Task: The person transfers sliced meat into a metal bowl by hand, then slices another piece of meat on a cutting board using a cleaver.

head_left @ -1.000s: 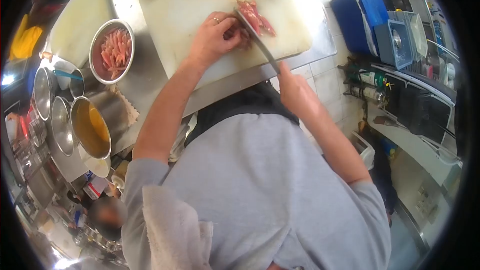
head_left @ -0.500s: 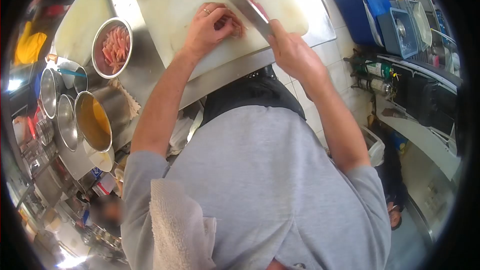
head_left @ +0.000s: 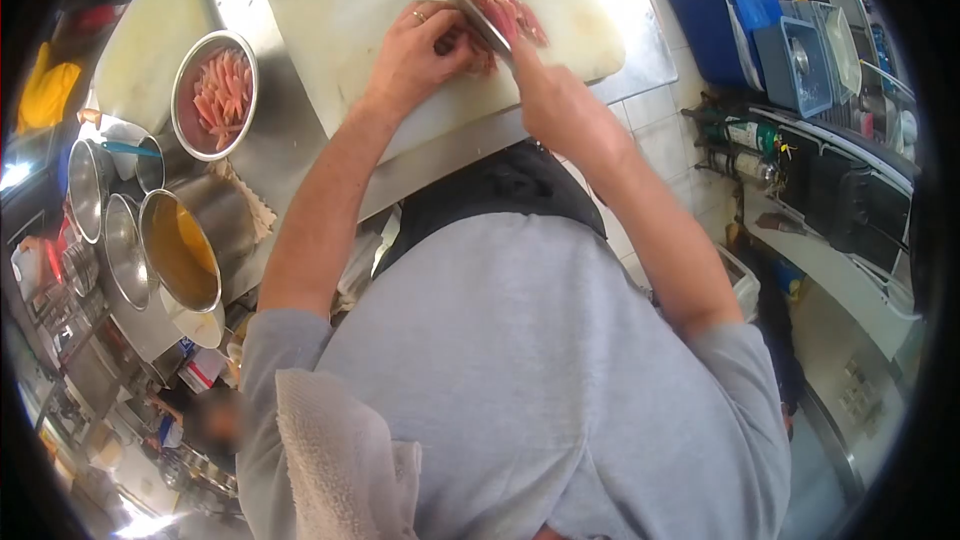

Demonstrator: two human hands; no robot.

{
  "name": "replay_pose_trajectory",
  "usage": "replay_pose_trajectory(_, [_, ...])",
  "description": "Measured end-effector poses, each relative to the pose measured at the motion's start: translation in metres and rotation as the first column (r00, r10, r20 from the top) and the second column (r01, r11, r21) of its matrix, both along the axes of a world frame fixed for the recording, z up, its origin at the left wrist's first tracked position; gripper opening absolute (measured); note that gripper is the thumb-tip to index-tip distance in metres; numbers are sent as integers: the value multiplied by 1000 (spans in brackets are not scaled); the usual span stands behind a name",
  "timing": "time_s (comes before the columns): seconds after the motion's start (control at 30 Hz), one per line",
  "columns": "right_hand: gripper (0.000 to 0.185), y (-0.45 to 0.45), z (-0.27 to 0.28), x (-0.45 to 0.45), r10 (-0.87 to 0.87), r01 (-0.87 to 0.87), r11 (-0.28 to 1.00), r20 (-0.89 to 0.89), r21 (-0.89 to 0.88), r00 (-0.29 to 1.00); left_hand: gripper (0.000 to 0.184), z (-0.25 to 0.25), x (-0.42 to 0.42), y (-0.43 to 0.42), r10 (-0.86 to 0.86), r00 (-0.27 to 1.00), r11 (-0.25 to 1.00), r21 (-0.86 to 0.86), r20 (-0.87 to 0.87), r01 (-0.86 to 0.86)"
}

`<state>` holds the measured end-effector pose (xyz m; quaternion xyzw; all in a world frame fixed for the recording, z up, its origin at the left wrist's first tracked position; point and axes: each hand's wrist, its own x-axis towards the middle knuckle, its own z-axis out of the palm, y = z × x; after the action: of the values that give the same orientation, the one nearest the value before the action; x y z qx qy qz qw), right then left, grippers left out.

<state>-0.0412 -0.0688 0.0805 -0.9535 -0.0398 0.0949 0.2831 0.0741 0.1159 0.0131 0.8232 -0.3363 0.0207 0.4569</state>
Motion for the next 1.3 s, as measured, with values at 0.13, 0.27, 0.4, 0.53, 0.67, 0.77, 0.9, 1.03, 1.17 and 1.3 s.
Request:
replay_pose_trajectory(0.13, [24, 0, 27, -21, -66, 62, 998, -229, -26, 971, 22, 1, 1, -3, 29, 998, 999, -14, 51, -29])
replay_pose_trajectory(0.27, [20, 1, 25, -24, -105, 119, 992, -224, 51, 969, 22, -4, 1, -3, 20, 998, 999, -34, 65, -18])
replay_pose_trajectory(0.4, [20, 9, -24, 19, -102, 98, 984, 21, 146, 995, 21, 1, 1, -3, 18, 992, 1000, -22, 124, -16])
replay_pose_trajectory(0.53, [16, -10, 2, -20, -146, 154, 986, -115, 60, 983, 19, -6, -1, -1, 65, 991, 995, -77, 118, -56])
replay_pose_trajectory(0.67, [16, -25, 17, -32, -151, 151, 987, -12, 55, 989, 18, -4, -6, -2, 114, 987, 989, -108, 110, -102])
replay_pose_trajectory(0.77, [17, -17, 28, -14, -102, 102, 994, 13, 32, 995, 19, -4, -5, -5, 107, 985, 992, -82, 138, -97])
replay_pose_trajectory(0.9, [18, -10, 44, -26, -31, 31, 1000, -26, 4, 999, 24, -10, -1, -5, 89, 972, 995, -64, 217, -77])
replay_pose_trajectory(1.03, [21, -1, 61, -45, -67, 62, 997, -177, -34, 982, 24, -7, -2, -4, 96, 977, 995, -49, 191, -88])
replay_pose_trajectory(1.17, [21, 5, 50, -34, -79, 78, 997, -167, -12, 983, 24, -7, 0, -3, 95, 981, 995, -41, 170, -89])
replay_pose_trajectory(1.3, [21, 9, 1, 1, -34, 34, 999, 24, 13, 999, 24, -2, 0, -2, 95, 982, 995, -26, 162, -92])
